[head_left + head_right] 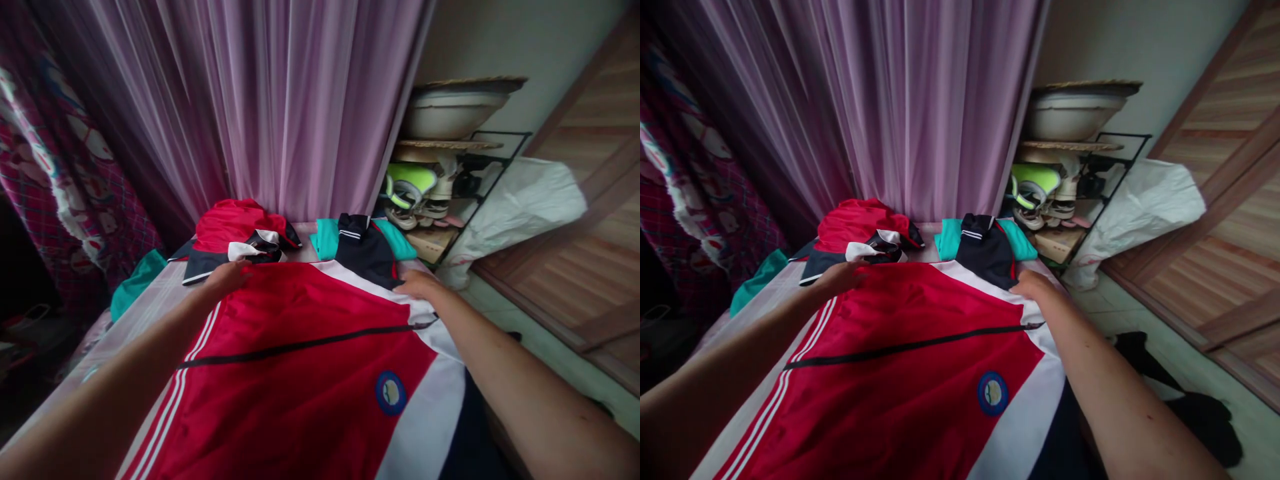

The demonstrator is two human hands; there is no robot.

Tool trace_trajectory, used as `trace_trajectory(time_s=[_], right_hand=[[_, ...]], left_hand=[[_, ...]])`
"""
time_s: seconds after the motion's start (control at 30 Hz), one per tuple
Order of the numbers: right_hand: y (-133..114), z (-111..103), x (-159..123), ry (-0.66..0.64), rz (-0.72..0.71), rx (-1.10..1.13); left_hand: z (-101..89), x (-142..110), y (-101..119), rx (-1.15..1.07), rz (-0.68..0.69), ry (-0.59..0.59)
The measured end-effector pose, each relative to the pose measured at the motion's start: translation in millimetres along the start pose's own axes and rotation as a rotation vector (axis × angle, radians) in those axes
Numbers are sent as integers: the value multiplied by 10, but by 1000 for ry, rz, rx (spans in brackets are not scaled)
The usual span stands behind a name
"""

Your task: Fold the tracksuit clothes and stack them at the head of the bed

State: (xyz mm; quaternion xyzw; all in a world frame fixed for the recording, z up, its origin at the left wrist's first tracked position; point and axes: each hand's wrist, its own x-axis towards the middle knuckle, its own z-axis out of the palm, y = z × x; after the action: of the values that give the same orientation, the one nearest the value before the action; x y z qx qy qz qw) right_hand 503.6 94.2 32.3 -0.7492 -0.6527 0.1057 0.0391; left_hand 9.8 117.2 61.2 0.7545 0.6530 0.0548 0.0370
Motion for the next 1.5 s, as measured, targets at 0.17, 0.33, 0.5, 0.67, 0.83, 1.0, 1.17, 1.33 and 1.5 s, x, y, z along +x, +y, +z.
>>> trace_trajectory(time_s=[0.17, 0.33, 0.5, 0.67, 0.83, 1.0, 1.17, 1.33, 1.5], right_hand=[[-96, -26, 30, 298, 214, -45], [-311, 255, -81, 389, 204, -69], [-436, 233, -121, 238, 219, -98], [-677, -54, -82, 338, 89, -95], [-1173, -80, 141, 264, -177, -135], [-1579, -50, 492, 89, -243, -220], [-1729, -136, 826, 266, -78, -202], [-1790, 127, 990, 261, -115, -135], [-1733, 368, 771, 277, -228, -155]], left_hand=[[96, 230, 63, 15, -71, 0], [94, 209, 38, -91, -273, 249], [311, -26, 27, -189, -166, 299], [523, -539, -5, -216, 93, 365], [720, -824, -107, -170, 165, 206], [872, -825, -103, -93, 120, 153], [944, -873, -51, 47, 182, 255], [966, -891, -19, 113, 156, 273], [933, -874, 44, 103, 106, 225]])
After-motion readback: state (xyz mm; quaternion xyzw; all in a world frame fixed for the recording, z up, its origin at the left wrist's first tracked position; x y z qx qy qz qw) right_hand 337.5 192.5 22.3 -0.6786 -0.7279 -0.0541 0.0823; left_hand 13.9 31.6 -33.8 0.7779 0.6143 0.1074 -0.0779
